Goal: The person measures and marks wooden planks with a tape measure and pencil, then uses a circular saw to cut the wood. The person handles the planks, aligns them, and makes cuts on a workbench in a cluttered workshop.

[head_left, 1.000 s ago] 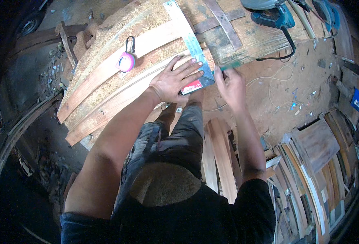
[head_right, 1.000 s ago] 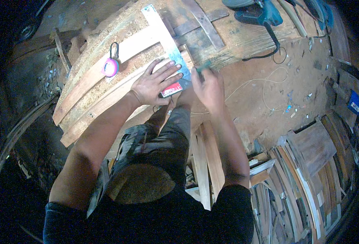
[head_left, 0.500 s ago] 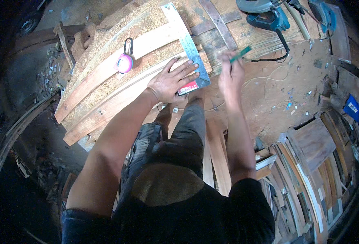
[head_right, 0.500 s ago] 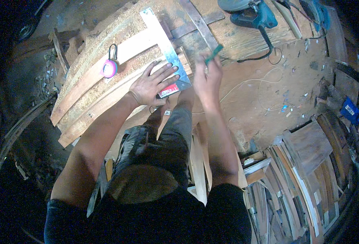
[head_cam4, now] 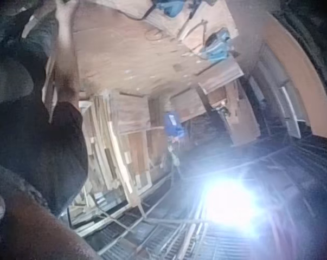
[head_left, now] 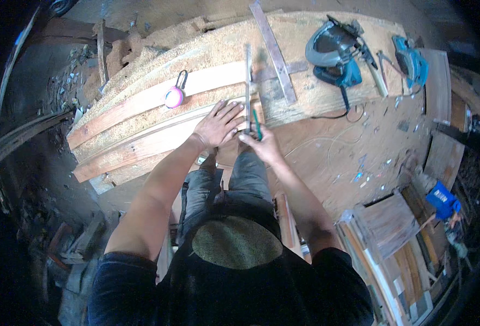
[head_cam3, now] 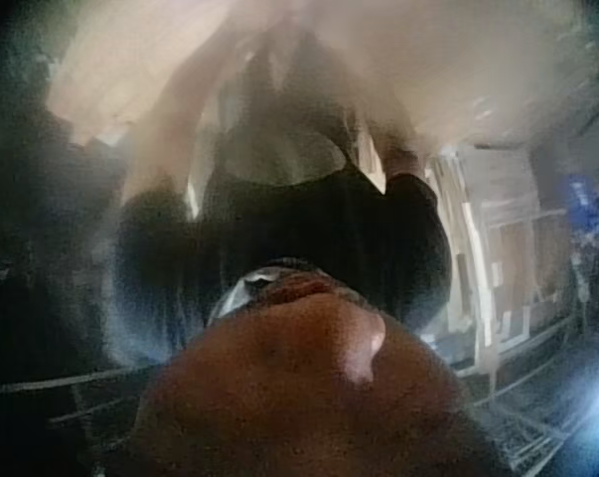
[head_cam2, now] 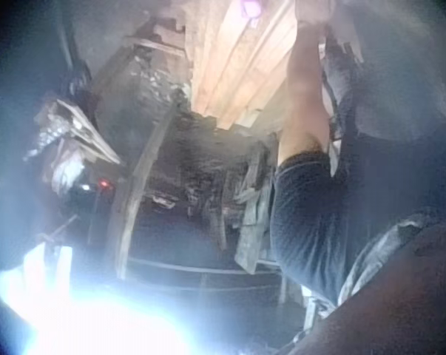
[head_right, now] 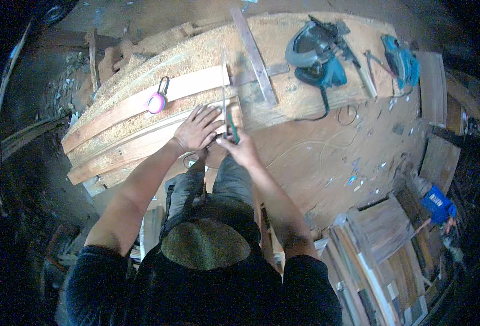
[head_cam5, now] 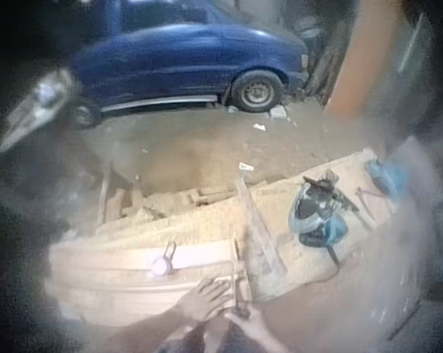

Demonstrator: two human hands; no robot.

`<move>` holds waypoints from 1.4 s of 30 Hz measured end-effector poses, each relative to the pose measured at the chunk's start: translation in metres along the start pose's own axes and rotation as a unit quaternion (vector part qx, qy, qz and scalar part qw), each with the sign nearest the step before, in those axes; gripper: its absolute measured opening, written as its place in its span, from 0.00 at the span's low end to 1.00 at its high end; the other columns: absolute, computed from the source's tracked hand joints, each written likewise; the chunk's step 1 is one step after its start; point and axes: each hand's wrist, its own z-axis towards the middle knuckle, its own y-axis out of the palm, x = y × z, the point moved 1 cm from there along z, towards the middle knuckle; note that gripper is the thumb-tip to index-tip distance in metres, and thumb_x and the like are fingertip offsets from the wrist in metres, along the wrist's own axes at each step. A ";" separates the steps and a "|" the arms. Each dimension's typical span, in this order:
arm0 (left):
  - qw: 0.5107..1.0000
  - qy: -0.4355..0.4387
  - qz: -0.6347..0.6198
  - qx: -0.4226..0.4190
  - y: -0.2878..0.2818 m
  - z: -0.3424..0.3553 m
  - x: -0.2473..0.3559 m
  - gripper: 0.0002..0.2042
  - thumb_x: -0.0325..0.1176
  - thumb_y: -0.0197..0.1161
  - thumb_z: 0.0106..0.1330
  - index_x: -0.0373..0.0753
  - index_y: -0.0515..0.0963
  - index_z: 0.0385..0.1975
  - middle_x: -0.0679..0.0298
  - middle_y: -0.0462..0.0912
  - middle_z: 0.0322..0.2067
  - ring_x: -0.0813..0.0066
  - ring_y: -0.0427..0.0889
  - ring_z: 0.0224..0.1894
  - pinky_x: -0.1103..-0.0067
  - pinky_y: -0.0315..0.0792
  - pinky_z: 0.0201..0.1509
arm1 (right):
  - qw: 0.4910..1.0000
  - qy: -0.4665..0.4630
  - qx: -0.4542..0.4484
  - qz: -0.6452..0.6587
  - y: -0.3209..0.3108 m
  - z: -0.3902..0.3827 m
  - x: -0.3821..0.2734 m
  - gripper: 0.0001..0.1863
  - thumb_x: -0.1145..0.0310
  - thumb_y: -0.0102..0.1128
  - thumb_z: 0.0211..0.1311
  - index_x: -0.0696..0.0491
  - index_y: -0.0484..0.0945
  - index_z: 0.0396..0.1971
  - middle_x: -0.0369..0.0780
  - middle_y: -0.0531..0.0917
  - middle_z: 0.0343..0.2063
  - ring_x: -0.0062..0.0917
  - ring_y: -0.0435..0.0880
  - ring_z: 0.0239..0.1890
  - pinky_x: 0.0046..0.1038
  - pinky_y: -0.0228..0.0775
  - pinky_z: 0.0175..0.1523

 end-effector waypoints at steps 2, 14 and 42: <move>0.999 -0.020 -0.014 0.023 -0.001 -0.002 0.002 0.25 0.47 0.47 0.75 0.51 0.67 0.71 0.57 0.60 0.74 0.56 0.54 0.78 0.51 0.42 0.81 | 0.990 0.030 0.021 -0.134 0.005 0.008 -0.016 0.18 0.63 0.71 0.62 0.60 0.80 0.45 0.47 0.87 0.33 0.36 0.88 0.36 0.37 0.78 0.45; 0.711 -0.611 -0.023 0.346 0.004 -0.170 0.039 0.36 0.51 0.62 0.69 0.31 0.63 0.69 0.34 0.61 0.66 0.41 0.61 0.70 0.52 0.55 0.74 | 0.875 -0.164 0.213 -0.401 -0.110 0.156 -0.138 0.15 0.63 0.56 0.69 0.62 0.80 0.42 0.60 0.84 0.35 0.57 0.83 0.43 0.48 0.72 0.48; -0.072 -0.478 -0.588 0.649 0.053 -0.337 -0.123 0.55 0.71 0.59 0.63 0.23 0.52 0.72 0.40 0.59 0.71 0.45 0.63 0.72 0.55 0.59 0.75 | 0.697 -0.099 -0.433 -0.562 0.157 0.116 -0.103 0.59 0.49 0.90 0.28 0.62 0.72 0.64 0.52 0.80 0.57 0.39 0.79 0.61 0.37 0.69 0.67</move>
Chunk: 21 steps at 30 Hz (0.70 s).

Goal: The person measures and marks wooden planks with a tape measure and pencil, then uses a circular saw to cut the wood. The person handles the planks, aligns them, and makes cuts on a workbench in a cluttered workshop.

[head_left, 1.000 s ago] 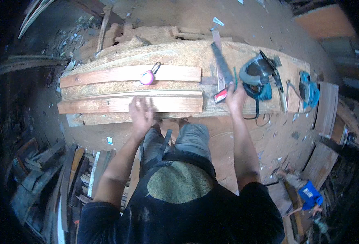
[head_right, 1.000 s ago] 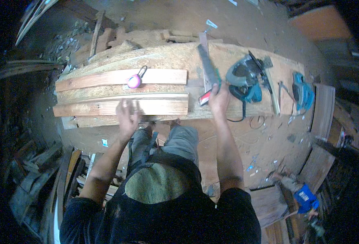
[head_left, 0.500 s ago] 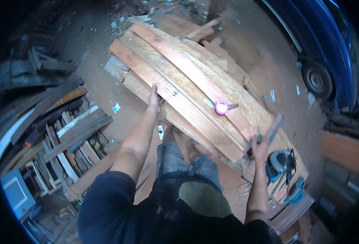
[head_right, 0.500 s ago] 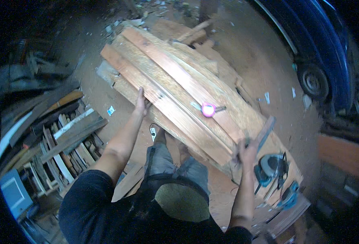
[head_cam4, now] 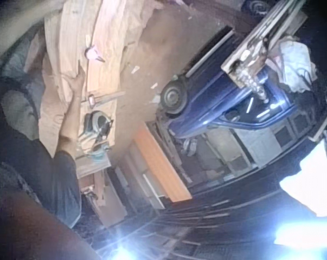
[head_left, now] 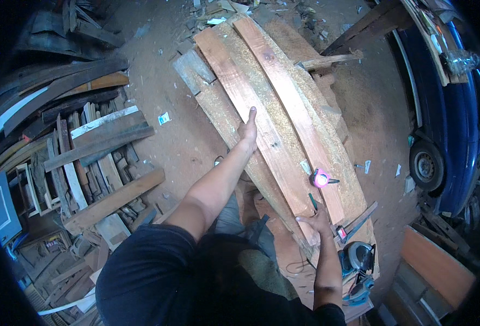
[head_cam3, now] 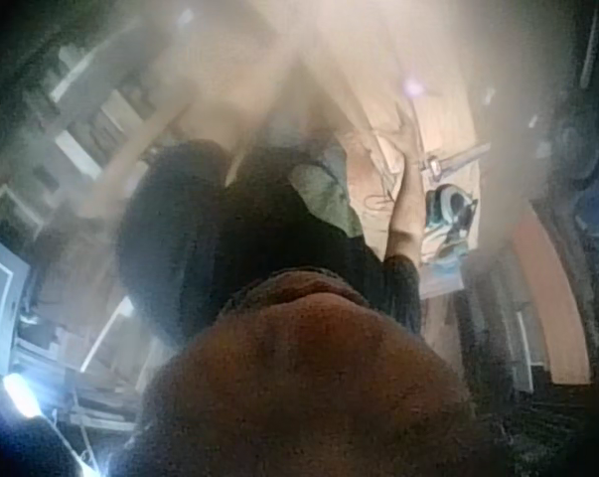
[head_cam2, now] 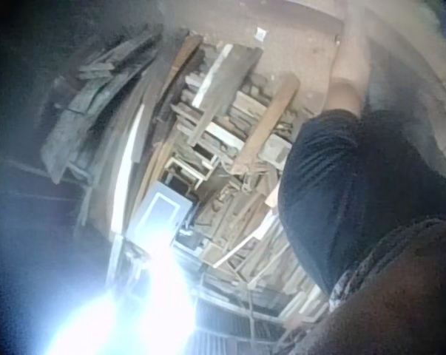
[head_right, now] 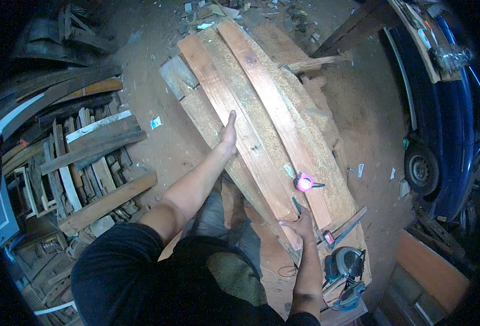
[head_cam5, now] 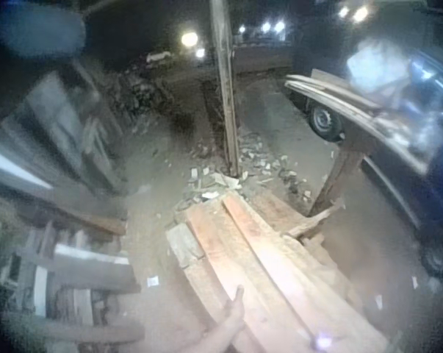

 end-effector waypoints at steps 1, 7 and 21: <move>0.999 0.004 0.021 0.038 -0.001 0.006 -0.001 0.57 0.70 0.61 0.62 0.19 0.52 0.71 0.37 0.58 0.71 0.45 0.63 0.72 0.57 0.59 0.75 | 1.000 0.009 -0.021 0.021 -0.004 0.004 0.000 0.59 0.50 0.91 0.28 0.62 0.73 0.63 0.51 0.80 0.57 0.38 0.79 0.60 0.36 0.69 0.67; 0.994 0.020 0.014 0.106 0.003 0.029 -0.008 0.55 0.62 0.68 0.62 0.17 0.50 0.70 0.35 0.59 0.70 0.45 0.64 0.71 0.60 0.65 0.72 | 0.983 0.090 -0.109 0.121 -0.017 0.010 -0.024 0.58 0.53 0.91 0.29 0.62 0.71 0.64 0.47 0.80 0.57 0.35 0.78 0.60 0.34 0.68 0.67; 0.994 0.016 0.004 -0.104 -0.061 -0.019 0.016 0.39 0.52 0.69 0.63 0.24 0.68 0.64 0.44 0.76 0.61 0.52 0.79 0.60 0.60 0.68 0.67 | 0.978 0.145 -0.081 0.124 -0.005 0.000 0.018 0.57 0.62 0.91 0.35 0.65 0.67 0.67 0.46 0.81 0.57 0.32 0.79 0.60 0.32 0.68 0.67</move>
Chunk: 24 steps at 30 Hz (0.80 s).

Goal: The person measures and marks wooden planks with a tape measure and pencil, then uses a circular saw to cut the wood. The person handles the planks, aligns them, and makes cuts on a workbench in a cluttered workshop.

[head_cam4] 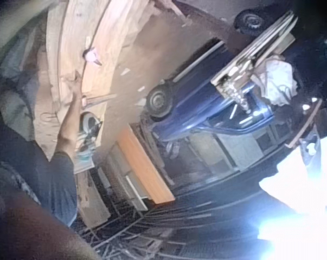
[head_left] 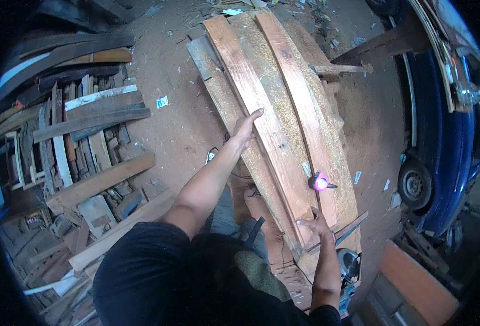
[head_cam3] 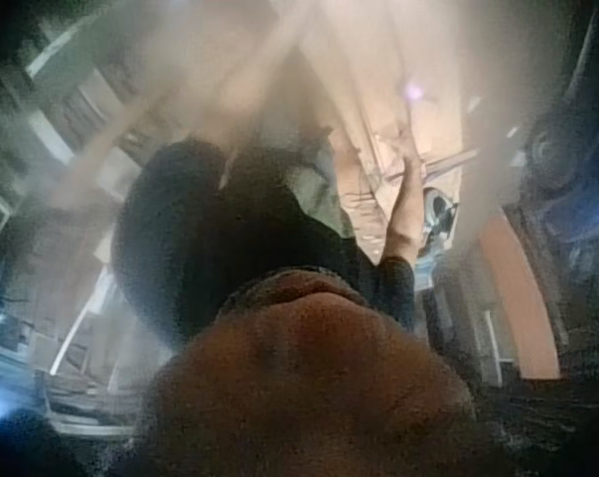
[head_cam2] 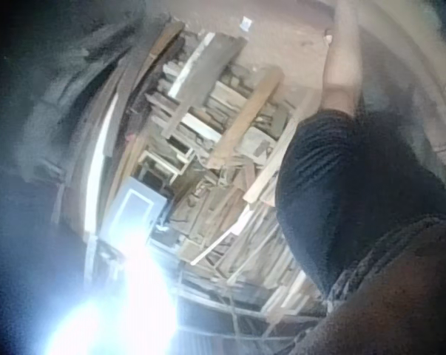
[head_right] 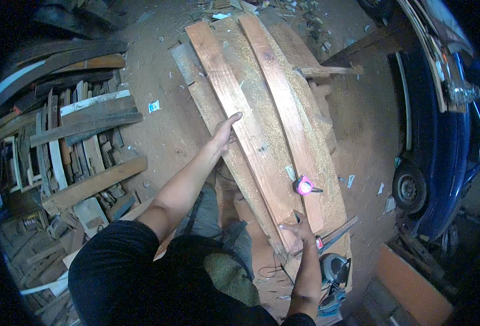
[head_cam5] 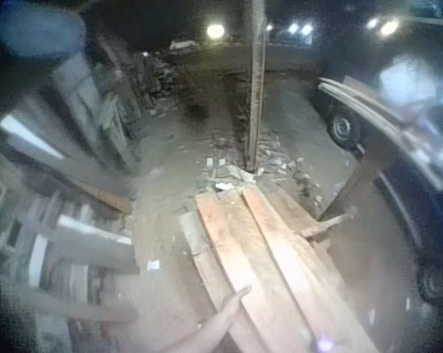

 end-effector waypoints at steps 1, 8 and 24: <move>1.000 0.004 0.000 0.013 -0.010 -0.004 -0.004 0.40 0.52 0.69 0.63 0.24 0.68 0.64 0.44 0.77 0.60 0.53 0.79 0.61 0.59 0.68 0.67 | 1.000 -0.022 -0.014 -0.012 0.002 0.000 -0.003 0.56 0.62 0.91 0.35 0.65 0.68 0.66 0.46 0.81 0.57 0.32 0.80 0.59 0.32 0.68 0.67; 0.997 0.004 -0.034 0.063 -0.064 -0.040 -0.026 0.41 0.54 0.69 0.62 0.24 0.68 0.63 0.46 0.77 0.60 0.55 0.74 0.64 0.60 0.63 0.68 | 0.994 -0.086 -0.040 -0.056 0.025 -0.018 -0.015 0.51 0.58 0.90 0.36 0.63 0.74 0.62 0.45 0.83 0.54 0.31 0.81 0.56 0.32 0.71 0.63; 0.990 0.076 -0.095 0.067 -0.093 0.005 -0.045 0.47 0.55 0.71 0.61 0.18 0.62 0.65 0.39 0.72 0.63 0.51 0.73 0.65 0.63 0.67 0.70 | 0.979 -0.183 0.006 -0.091 0.061 -0.011 -0.004 0.42 0.58 0.87 0.41 0.64 0.78 0.56 0.46 0.87 0.47 0.29 0.85 0.50 0.31 0.75 0.57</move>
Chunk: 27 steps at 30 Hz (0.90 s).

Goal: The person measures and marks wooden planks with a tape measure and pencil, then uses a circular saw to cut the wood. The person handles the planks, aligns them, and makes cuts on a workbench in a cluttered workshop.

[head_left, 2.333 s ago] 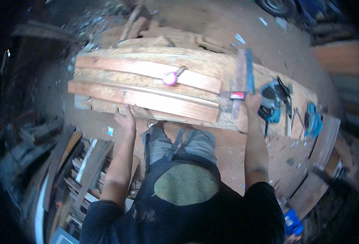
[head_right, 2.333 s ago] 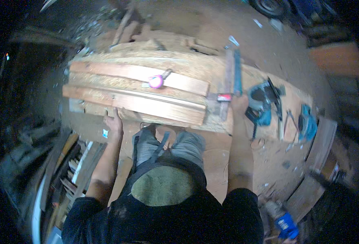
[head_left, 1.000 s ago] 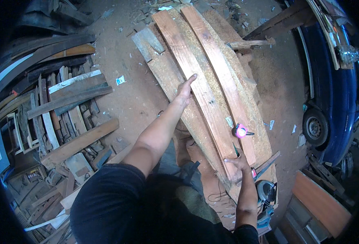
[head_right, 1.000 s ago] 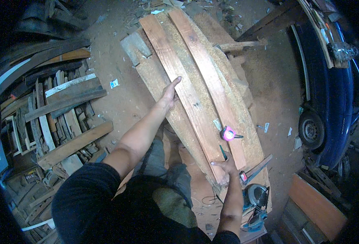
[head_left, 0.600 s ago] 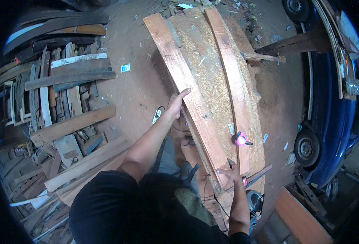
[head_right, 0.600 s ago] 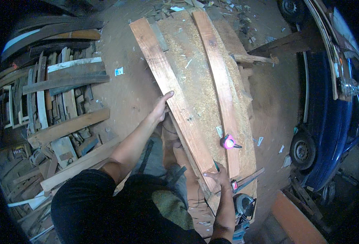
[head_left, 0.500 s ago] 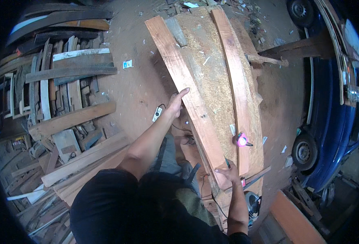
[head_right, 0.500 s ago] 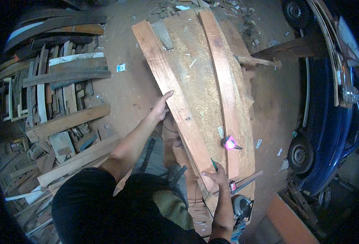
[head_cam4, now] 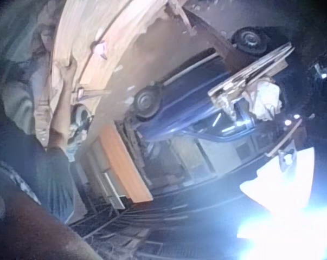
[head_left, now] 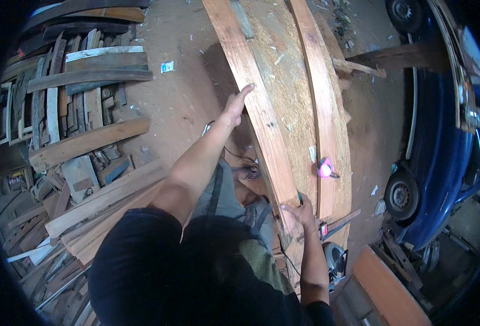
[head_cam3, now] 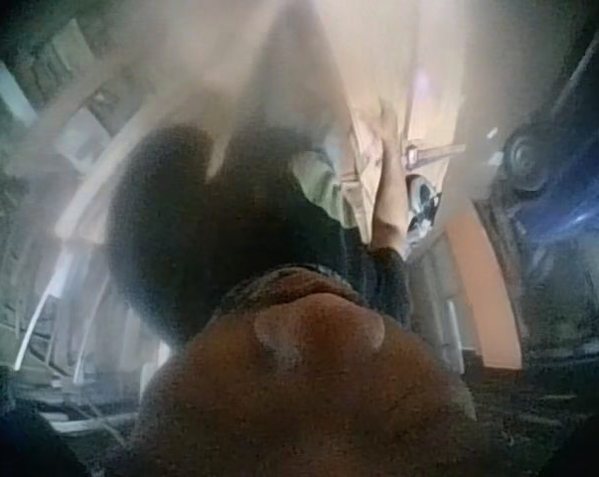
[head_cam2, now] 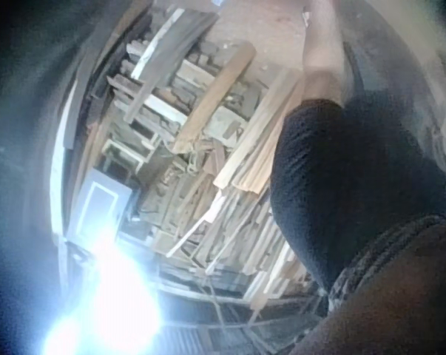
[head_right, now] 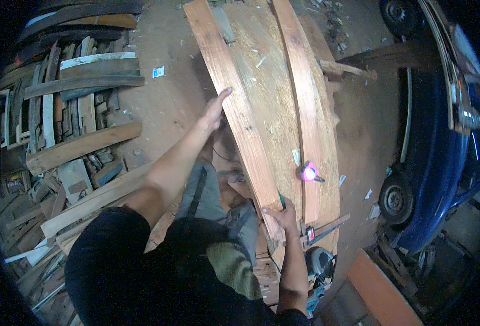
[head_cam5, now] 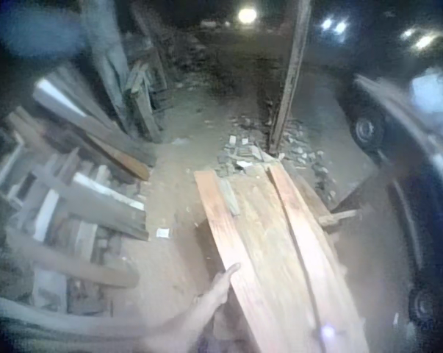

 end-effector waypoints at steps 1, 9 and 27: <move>1.000 0.004 -0.008 0.015 -0.008 0.004 -0.014 0.47 0.56 0.70 0.61 0.18 0.61 0.65 0.39 0.71 0.64 0.51 0.73 0.66 0.64 0.66 0.70 | 1.000 -0.019 0.000 -0.018 0.000 -0.002 0.012 0.42 0.57 0.87 0.41 0.64 0.78 0.56 0.46 0.87 0.46 0.29 0.85 0.49 0.31 0.75 0.57; 0.995 0.081 0.030 0.054 0.038 -0.117 -0.139 0.43 0.57 0.66 0.66 0.24 0.64 0.66 0.42 0.73 0.63 0.54 0.72 0.67 0.67 0.62 0.71 | 0.995 0.072 0.003 -0.066 -0.024 -0.028 0.064 0.41 0.39 0.75 0.53 0.64 0.82 0.51 0.49 0.87 0.45 0.33 0.85 0.50 0.33 0.74 0.57; 0.972 0.079 0.178 0.128 0.040 -0.187 -0.175 0.54 0.61 0.66 0.65 0.25 0.46 0.74 0.34 0.53 0.73 0.45 0.56 0.76 0.63 0.53 0.78 | 0.997 0.042 0.056 -0.010 0.018 -0.072 0.085 0.36 0.51 0.77 0.58 0.67 0.79 0.54 0.47 0.86 0.45 0.28 0.84 0.46 0.28 0.76 0.54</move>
